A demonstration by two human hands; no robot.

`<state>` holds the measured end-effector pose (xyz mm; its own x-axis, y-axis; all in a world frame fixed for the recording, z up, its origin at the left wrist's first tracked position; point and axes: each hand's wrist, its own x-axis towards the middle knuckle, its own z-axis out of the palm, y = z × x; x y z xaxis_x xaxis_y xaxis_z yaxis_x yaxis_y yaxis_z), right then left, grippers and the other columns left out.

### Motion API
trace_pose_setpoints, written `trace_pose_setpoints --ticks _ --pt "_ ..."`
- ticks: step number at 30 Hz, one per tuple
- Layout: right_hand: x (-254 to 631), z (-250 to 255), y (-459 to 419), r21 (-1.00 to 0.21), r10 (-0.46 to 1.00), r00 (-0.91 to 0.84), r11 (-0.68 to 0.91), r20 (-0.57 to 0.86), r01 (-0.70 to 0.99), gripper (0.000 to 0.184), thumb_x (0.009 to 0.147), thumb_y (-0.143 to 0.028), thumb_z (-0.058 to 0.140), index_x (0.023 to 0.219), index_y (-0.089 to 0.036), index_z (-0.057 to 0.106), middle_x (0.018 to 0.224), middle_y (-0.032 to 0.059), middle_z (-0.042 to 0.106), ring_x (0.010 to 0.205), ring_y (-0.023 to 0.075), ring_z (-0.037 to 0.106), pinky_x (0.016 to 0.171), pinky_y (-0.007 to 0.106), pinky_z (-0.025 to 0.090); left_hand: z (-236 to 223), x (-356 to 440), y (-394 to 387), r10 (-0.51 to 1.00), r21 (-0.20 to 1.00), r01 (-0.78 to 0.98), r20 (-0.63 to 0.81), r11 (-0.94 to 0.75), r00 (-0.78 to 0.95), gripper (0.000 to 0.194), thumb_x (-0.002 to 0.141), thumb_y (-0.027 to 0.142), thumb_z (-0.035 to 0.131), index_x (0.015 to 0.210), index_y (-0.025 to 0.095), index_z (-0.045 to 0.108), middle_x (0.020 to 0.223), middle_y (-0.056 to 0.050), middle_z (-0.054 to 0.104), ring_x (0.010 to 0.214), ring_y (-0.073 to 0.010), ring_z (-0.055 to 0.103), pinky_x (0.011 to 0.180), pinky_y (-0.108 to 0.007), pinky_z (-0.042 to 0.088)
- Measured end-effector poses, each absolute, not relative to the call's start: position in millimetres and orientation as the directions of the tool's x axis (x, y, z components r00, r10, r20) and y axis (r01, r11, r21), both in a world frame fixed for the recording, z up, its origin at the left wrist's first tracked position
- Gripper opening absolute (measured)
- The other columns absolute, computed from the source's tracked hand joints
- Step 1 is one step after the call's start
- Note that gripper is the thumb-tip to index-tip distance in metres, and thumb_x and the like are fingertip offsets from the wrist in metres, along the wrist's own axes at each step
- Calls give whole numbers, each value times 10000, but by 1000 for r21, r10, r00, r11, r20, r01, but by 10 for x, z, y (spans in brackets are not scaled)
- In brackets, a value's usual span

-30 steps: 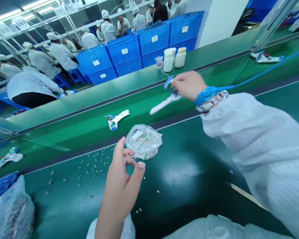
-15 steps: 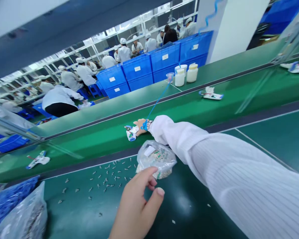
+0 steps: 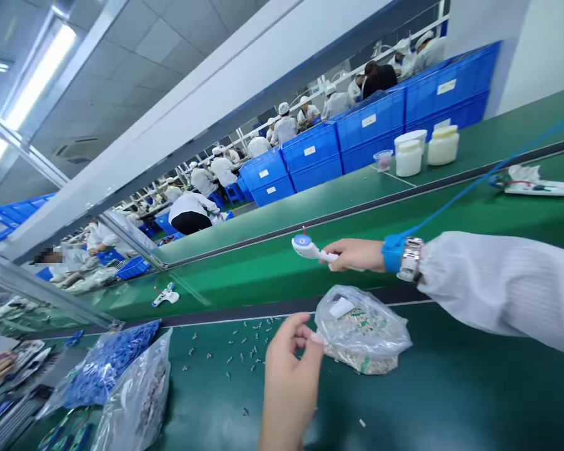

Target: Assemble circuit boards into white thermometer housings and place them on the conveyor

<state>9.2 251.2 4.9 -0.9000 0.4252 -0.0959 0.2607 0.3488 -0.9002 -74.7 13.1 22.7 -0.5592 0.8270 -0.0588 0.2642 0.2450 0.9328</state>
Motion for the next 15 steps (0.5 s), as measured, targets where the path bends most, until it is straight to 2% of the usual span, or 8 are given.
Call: trace_pose_setpoints --ticks 2,4,6,8,10,12,15 --pt "250 120 2259 -955 379 -920 221 -101 196 428 754 -421 596 1037 -105 546 779 46 577 662 132 562 650 285 478 161 -782 158 777 964 127 -106 233 -620 479 816 326 576 1210 54 576 1020 -169 653 903 -252 618 811 -363 490" --pt "376 147 1961 -990 271 -954 22 -126 137 488 725 -476 616 1042 -114 537 772 40 583 660 131 582 663 290 490 94 -791 165 781 990 23 -96 139 -617 557 819 403 605 1261 69 548 1134 -191 646 1021 -274 613 895 -377 466" --pt "446 124 1687 -962 84 -992 -263 -93 68 484 717 -477 678 1009 -113 554 733 29 598 627 119 594 631 267 492 45 -775 152 817 996 -87 -67 21 -573 573 827 477 602 1276 125 556 1253 -175 615 1148 -283 572 986 -391 418" --pt "466 63 1483 -890 -48 -999 -456 0 22 460 719 -458 723 967 -98 580 685 27 618 578 107 596 579 238 484 35 -743 128 843 980 -197 -82 -29 -532 549 821 527 605 1238 171 600 1325 -149 583 1245 -290 506 1052 -406 361" --pt "466 -3 1360 -861 -75 -995 -509 62 -15 469 707 -493 737 905 -91 596 631 23 620 528 107 588 529 226 479 68 -709 108 863 950 -311 -145 -15 -484 538 772 539 664 1177 184 648 1330 -138 586 1279 -301 476 1079 -418 334" --pt "465 -48 1301 -848 -45 -995 -527 92 -55 493 680 -546 740 841 -104 591 586 7 605 496 104 575 499 222 475 128 -686 98 892 904 -427 -182 -14 -413 566 689 501 762 1148 186 668 1284 -137 622 1245 -311 513 1066 -425 361" --pt "473 -76 1289 -832 -4 -990 -542 141 -117 491 681 -575 725 797 -124 572 560 -8 595 484 97 571 493 211 472 200 -676 100 922 842 -533 -140 -81 -361 574 596 341 866 1125 210 684 1166 -112 692 1124 -288 612 994 -406 449"
